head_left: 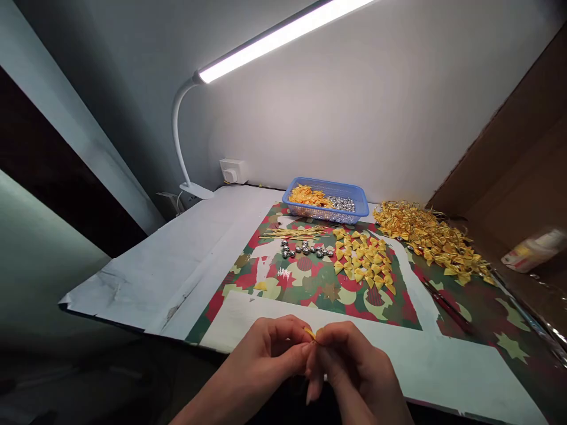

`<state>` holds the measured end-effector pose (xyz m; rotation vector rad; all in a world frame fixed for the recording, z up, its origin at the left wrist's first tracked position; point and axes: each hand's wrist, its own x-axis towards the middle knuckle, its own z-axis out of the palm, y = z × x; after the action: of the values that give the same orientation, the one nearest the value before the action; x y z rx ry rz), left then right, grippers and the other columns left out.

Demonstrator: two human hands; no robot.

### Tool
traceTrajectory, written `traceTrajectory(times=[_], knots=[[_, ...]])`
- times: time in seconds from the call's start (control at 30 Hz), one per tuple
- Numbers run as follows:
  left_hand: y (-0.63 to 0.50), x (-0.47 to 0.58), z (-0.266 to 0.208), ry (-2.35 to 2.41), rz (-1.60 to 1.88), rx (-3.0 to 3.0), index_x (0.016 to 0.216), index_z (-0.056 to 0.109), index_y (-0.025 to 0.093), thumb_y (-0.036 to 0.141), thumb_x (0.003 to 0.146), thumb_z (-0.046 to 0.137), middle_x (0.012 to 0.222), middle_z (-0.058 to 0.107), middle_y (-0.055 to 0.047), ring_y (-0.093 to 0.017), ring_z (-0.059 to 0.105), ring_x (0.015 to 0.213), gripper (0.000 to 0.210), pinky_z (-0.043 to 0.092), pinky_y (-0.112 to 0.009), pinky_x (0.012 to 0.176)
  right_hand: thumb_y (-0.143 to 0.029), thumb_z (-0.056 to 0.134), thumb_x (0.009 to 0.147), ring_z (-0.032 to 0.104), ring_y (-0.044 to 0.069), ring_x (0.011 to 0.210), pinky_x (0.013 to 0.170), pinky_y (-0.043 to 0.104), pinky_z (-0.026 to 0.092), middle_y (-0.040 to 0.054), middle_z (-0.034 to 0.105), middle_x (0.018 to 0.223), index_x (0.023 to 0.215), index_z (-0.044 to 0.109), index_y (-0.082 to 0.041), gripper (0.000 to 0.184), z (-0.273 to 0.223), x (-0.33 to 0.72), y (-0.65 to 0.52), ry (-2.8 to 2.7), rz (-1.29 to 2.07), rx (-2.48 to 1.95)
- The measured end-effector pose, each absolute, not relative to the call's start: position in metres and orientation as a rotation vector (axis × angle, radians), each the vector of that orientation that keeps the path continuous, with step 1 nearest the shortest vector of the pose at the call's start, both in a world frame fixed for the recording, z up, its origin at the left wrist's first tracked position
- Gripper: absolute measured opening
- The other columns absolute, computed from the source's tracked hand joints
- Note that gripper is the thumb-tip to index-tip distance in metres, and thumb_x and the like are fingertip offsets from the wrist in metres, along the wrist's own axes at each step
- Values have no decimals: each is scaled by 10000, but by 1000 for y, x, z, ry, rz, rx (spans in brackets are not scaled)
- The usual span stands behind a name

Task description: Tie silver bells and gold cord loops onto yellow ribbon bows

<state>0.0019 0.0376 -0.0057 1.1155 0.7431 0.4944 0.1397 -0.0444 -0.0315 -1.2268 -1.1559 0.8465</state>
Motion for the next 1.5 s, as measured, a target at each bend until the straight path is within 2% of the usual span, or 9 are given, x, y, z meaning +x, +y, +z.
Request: traceTrajectory(times=[0.07, 0.2, 0.33, 0.47, 0.6, 0.7, 0.93, 1.23, 1.5], knots=[[34, 0, -2, 701, 496, 1051, 774, 723, 174, 373, 855, 773, 759, 695, -10, -178, 651, 711, 221, 533, -336, 788, -332, 522, 1020, 627, 115, 589, 605, 194, 501, -31, 641, 652, 869, 633, -240, 208, -36, 147, -42, -1188, 787, -1264], [33, -3, 3, 789, 518, 967, 761, 693, 166, 393, 871, 781, 856, 740, -35, -194, 668, 860, 267, 531, -341, 890, -211, 510, 1006, 594, 119, 660, 600, 196, 476, 1, 618, 822, 867, 652, -245, 201, -48, 150, -39, -1356, 460, -1332], [36, -8, 0, 782, 517, 949, 804, 706, 162, 384, 863, 793, 912, 737, -47, -213, 664, 912, 246, 530, -391, 950, -148, 474, 994, 575, 118, 607, 581, 206, 456, -1, 578, 767, 908, 658, -229, 219, -52, 150, -37, -1535, 242, -1411], [37, -12, -2, 786, 495, 959, 812, 713, 162, 392, 830, 827, 921, 721, -34, -187, 654, 887, 257, 548, -334, 896, -122, 464, 970, 545, 128, 583, 557, 218, 414, -2, 538, 725, 898, 661, -218, 230, -53, 153, -36, -1650, 105, -1484], [40, -12, 0, 807, 485, 971, 795, 668, 169, 411, 871, 784, 859, 673, -3, -150, 616, 833, 278, 557, -284, 841, -97, 445, 960, 533, 124, 590, 556, 216, 379, 2, 564, 760, 903, 665, -235, 266, -53, 158, -35, -1706, 30, -1553], [43, -8, 1, 815, 478, 985, 788, 637, 172, 443, 889, 752, 811, 628, 14, -144, 594, 791, 312, 562, -299, 826, -86, 457, 948, 522, 125, 596, 545, 218, 353, 3, 564, 766, 904, 671, -244, 270, -52, 160, -34, -1710, 12, -1560], [44, -2, -5, 834, 461, 1047, 843, 648, 163, 450, 910, 725, 806, 627, 16, -134, 564, 749, 304, 531, -245, 693, -135, 439, 988, 568, 126, 621, 578, 216, 414, 2, 575, 754, 866, 639, -224, 251, -52, 155, -27, -1657, 148, -1495], [47, -5, -4, 772, 473, 1206, 820, 671, 153, 436, 882, 764, 790, 634, 16, -145, 553, 774, 304, 485, -264, 766, -130, 418, 983, 552, 154, 645, 610, 257, 399, 11, 571, 753, 847, 588, -217, 235, -60, 144, -20, -1565, 165, -1448], [47, -4, 8, 814, 447, 1171, 832, 622, 177, 467, 916, 714, 830, 671, 10, -168, 646, 844, 315, 547, -320, 848, -74, 450, 927, 462, 134, 601, 571, 247, 326, 0, 515, 748, 812, 599, -226, 242, -58, 154, -22, -1590, 146, -1477]])
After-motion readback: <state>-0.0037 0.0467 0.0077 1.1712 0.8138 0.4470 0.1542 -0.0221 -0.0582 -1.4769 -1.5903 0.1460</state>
